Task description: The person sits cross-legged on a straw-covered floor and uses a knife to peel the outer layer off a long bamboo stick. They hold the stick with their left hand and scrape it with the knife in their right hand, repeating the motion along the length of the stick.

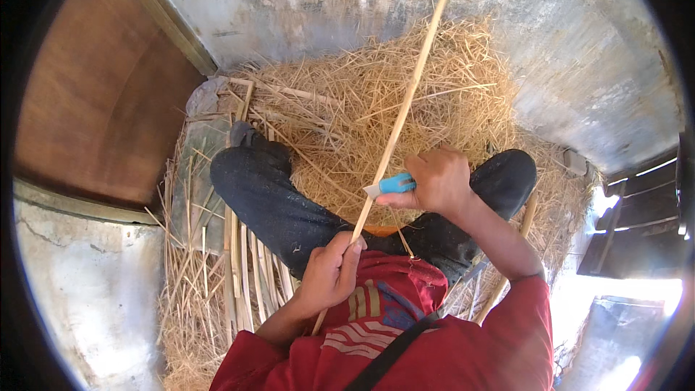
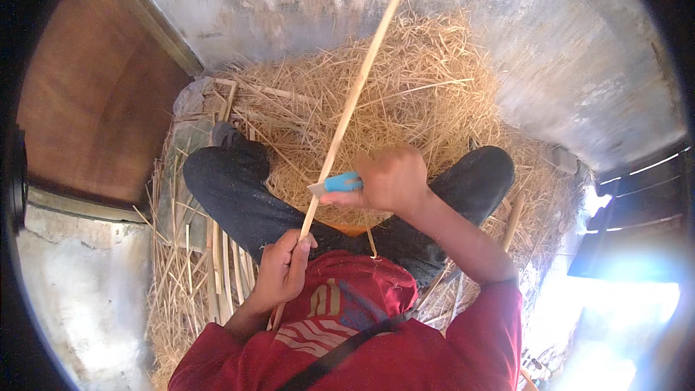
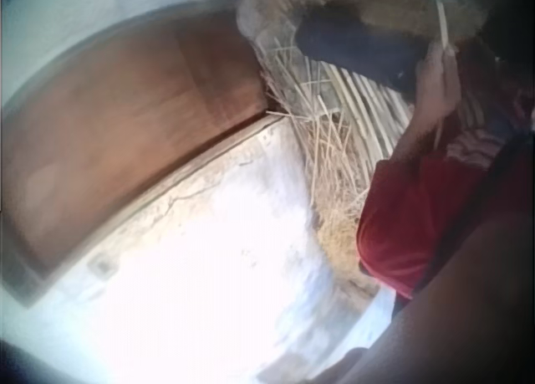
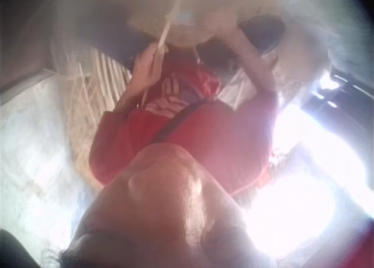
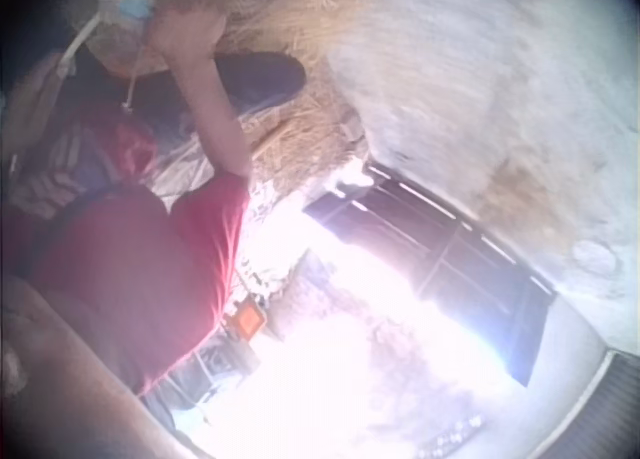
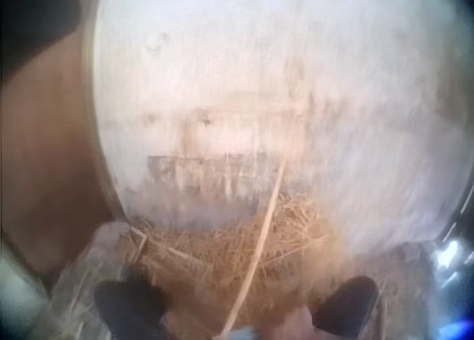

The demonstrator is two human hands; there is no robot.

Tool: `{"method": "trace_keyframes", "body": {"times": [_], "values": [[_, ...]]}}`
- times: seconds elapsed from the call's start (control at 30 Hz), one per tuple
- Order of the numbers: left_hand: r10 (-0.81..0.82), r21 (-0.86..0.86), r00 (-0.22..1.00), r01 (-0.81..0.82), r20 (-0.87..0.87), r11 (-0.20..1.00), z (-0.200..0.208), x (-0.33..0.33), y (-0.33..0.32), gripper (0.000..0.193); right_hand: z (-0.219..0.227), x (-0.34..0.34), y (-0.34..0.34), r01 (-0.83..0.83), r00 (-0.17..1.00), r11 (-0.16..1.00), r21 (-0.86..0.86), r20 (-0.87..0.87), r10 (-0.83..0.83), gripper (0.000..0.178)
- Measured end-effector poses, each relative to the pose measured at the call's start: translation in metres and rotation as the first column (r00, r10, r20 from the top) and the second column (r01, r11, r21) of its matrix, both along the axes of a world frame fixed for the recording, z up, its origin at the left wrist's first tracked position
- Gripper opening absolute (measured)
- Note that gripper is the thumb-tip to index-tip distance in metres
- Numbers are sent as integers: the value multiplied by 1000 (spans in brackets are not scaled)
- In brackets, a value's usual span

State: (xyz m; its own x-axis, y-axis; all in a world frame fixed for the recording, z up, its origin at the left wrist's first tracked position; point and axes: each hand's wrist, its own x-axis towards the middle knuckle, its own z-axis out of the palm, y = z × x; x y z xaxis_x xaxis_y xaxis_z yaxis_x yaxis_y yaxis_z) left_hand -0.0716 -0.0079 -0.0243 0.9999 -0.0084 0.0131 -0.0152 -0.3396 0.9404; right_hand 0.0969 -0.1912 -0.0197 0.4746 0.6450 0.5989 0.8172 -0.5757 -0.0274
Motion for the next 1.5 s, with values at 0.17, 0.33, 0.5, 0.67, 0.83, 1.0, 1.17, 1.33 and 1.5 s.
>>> {"method": "trace_keyframes", "body": {"times": [0.17, 0.33, 0.5, 0.67, 0.83, 1.0, 1.17, 1.33, 1.5], "values": [[16, 38, 999, -18, 52, 999, 6, 8, 1, 14, 8, 28, 3, 57, 996, 998, 9, 72, -57, 68], [-39, 32, 999, 39, 6, 999, -6, -4, -1, 10, 4, 86, -31, 292, 954, 955, -45, 90, -287, 65], [-117, -1, 988, 117, -98, 993, -11, -27, 2, 14, 1, 182, -151, 855, 484, 515, -56, -267, -833, 64], [3, 11, 999, -3, 52, 1000, -20, -16, 3, 14, 15, 136, -102, 723, 608, 690, 21, -493, -622, 66], [15, -33, 998, -13, 65, 999, 11, 13, 3, 22, -9, 1, -19, 155, 960, 980, 123, -254, -120, 64], [43, 3, 989, -44, 144, 999, 4, 13, -6, 34, 2, -16, -1, -1, 996, 995, 101, -88, 10, 64], [6, -3, 982, -6, 187, 1000, 5, 7, -10, 36, 11, 27, -14, 259, 963, 947, 190, -124, -239, 67], [-15, 37, 993, 11, 121, 999, 11, 5, -3, 34, 6, -6, -1, 70, 997, 997, 15, -23, -70, 69], [-28, 63, 997, 23, 77, 998, 14, -3, -3, 31, 14, 57, -20, 351, 933, 926, 138, -138, -333, 68]]}}
